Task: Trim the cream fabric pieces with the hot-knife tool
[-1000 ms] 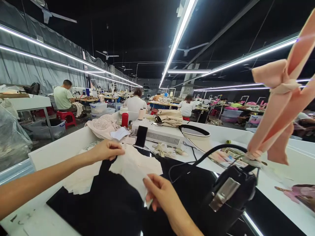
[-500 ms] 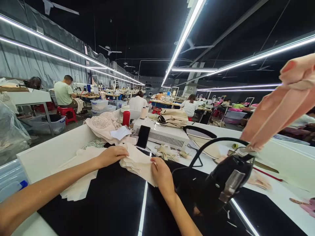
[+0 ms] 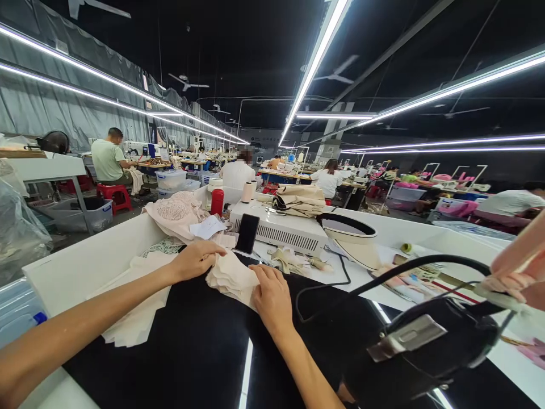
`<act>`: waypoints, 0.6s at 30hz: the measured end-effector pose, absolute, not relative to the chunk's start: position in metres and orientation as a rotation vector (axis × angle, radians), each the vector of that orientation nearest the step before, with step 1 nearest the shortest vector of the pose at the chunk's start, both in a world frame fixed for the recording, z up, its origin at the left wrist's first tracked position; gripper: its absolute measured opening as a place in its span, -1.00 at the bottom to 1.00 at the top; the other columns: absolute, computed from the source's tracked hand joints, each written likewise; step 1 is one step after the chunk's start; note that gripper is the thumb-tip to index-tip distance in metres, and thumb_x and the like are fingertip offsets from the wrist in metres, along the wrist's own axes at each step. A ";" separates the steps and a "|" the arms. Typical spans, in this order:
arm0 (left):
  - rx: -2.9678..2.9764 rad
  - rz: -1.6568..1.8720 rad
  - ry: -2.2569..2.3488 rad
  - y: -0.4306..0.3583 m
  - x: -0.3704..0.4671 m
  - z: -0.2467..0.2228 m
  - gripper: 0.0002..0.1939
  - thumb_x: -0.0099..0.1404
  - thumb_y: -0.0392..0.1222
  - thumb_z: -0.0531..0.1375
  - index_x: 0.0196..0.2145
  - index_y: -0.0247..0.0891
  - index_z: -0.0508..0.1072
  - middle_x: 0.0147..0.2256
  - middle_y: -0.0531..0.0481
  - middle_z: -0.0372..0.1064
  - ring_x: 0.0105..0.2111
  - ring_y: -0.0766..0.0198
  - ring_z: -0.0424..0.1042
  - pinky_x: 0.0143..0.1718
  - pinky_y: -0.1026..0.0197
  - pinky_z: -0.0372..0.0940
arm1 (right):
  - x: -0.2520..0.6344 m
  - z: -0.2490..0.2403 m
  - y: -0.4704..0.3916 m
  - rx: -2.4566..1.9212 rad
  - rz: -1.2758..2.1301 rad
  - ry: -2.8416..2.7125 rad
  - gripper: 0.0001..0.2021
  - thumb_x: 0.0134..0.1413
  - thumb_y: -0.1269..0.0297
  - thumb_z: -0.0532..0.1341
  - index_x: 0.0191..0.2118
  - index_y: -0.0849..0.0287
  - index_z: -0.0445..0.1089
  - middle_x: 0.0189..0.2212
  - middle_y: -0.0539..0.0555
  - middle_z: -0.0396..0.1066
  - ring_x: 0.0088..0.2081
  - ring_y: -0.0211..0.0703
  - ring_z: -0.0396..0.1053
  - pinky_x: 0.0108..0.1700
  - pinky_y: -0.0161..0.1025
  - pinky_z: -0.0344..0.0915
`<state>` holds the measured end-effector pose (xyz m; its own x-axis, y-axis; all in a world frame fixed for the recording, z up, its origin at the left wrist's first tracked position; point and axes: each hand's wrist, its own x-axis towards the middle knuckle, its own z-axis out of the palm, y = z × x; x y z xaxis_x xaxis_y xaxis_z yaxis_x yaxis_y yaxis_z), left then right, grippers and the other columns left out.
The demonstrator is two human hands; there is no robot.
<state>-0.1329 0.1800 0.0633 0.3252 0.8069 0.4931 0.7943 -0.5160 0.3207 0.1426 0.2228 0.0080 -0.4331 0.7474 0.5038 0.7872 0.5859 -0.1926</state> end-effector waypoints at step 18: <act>2.412 0.533 1.606 0.207 -0.100 0.021 -0.40 0.69 0.07 0.12 0.52 -0.23 0.31 0.53 -0.41 0.18 0.55 -0.27 0.17 0.49 -0.39 0.16 | 0.136 -0.006 0.205 -0.968 0.165 -2.361 -0.50 0.36 0.56 0.09 0.19 0.09 0.64 0.19 0.26 0.67 0.21 0.16 0.62 0.31 0.14 0.54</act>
